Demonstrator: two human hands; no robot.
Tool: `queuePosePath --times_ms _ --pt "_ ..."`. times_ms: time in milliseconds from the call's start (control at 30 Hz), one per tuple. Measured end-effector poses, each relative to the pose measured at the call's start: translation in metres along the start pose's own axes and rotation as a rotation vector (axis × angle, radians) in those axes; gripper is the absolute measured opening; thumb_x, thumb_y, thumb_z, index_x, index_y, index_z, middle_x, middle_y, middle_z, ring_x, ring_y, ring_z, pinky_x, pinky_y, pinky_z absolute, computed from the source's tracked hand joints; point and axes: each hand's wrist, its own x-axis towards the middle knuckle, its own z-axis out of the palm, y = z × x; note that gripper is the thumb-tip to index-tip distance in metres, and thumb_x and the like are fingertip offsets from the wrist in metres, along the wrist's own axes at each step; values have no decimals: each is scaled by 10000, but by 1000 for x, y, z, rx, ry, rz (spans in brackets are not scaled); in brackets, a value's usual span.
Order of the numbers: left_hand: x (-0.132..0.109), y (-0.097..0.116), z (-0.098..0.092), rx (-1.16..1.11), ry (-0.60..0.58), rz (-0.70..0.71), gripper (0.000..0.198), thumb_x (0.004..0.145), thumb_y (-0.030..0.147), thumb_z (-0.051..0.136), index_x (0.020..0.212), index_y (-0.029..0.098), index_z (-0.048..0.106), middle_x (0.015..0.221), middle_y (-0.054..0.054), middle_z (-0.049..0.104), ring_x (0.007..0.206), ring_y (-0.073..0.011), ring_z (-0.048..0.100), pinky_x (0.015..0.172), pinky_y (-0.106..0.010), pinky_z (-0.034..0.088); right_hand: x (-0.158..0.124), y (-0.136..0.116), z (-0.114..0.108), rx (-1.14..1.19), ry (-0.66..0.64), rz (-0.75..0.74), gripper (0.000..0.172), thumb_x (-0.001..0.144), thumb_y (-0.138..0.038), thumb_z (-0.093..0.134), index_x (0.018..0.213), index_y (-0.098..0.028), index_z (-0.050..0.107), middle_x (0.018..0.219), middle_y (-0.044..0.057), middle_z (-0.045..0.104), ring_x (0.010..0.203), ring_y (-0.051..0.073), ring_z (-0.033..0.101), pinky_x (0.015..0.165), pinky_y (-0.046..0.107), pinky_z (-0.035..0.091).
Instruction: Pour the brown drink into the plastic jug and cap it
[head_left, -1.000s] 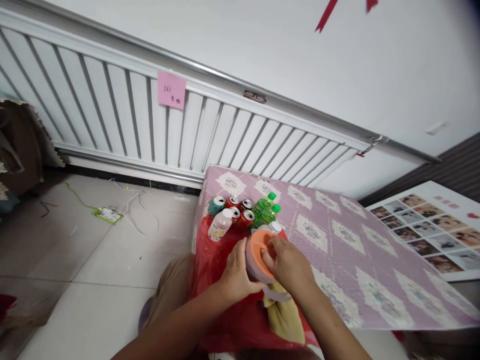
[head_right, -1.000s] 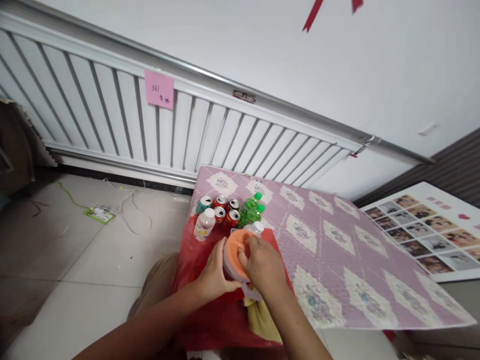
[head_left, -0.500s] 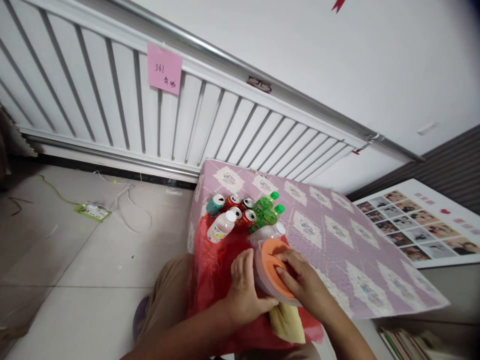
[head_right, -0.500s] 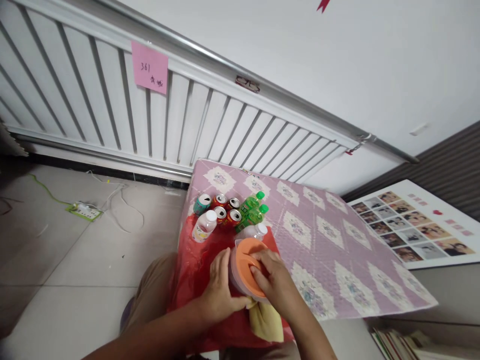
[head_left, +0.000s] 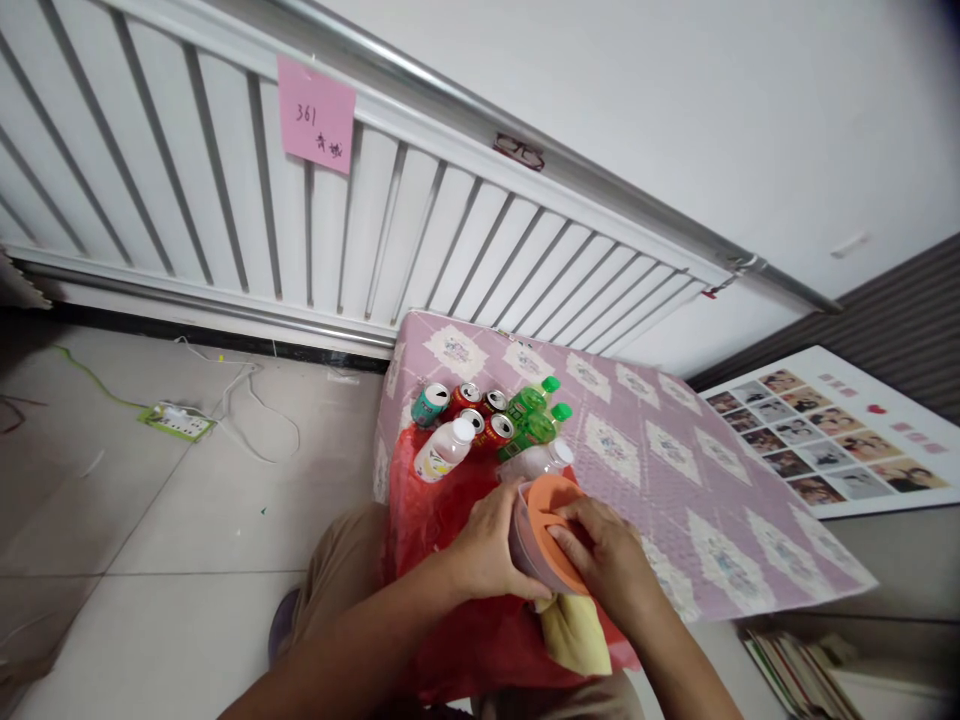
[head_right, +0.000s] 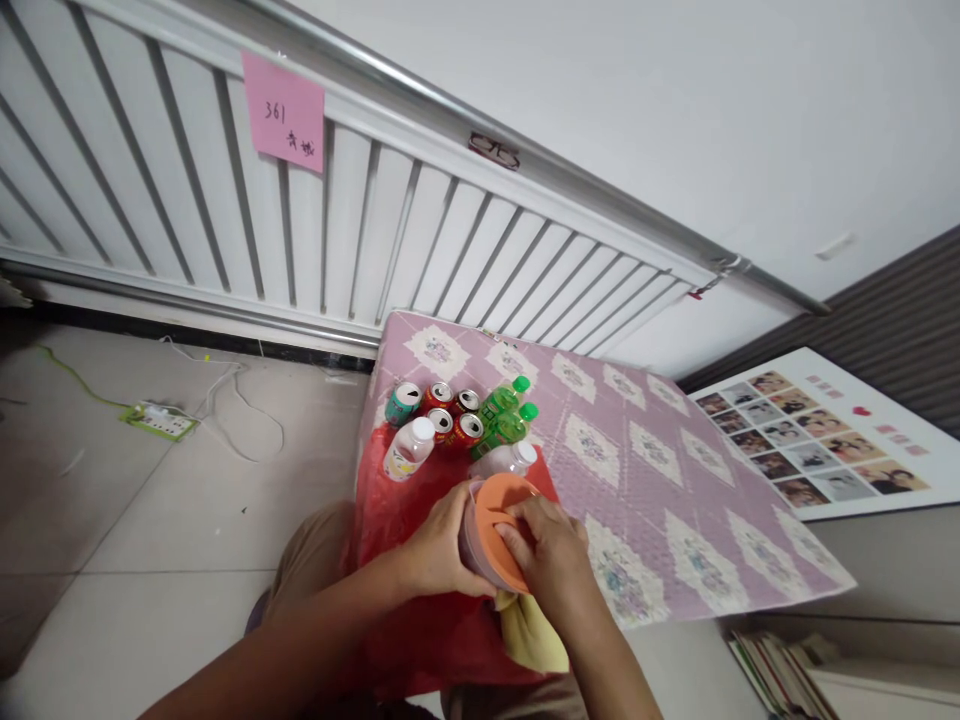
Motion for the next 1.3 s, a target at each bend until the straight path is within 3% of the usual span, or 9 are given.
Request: queuePosePath --times_ms 367,500,667,1033,1300 --pt "-5 -5 10 70 74 -12 1313 371 334 947 1487 233 261 1521 -153 397 1408 -397 376 1185 -586 288 1 -11 2 -69 39 173 209 831 -426 538 764 -251 630 768 66 683 729 266 645 659 390 447" --pt "-6 -1 10 78 81 9 1250 414 404 937 1469 218 292 1511 -150 412 1406 -392 380 1182 -575 304 -1 -10 6 -51 61 192 221 828 -440 539 769 -255 643 771 67 683 719 268 648 654 393 459" --pt "-7 -2 14 111 102 41 1234 463 481 914 1486 241 267 1505 -141 413 1398 -393 386 1170 -578 322 -3 -8 9 -21 103 173 252 844 -470 543 788 -252 657 799 74 695 745 276 653 679 411 469" --pt "-18 -16 38 250 204 13 1312 506 431 898 1523 209 100 1549 -214 340 1429 -428 341 1157 -649 302 8 -5 -6 96 -13 -10 202 873 -414 568 777 -247 630 760 51 684 705 217 640 653 353 499" --pt "-19 -14 40 284 242 37 1309 511 456 899 1507 207 87 1529 -229 359 1415 -432 366 1140 -649 324 10 -2 -6 114 -38 -55 199 894 -392 562 771 -248 622 734 37 676 681 208 631 650 344 469"
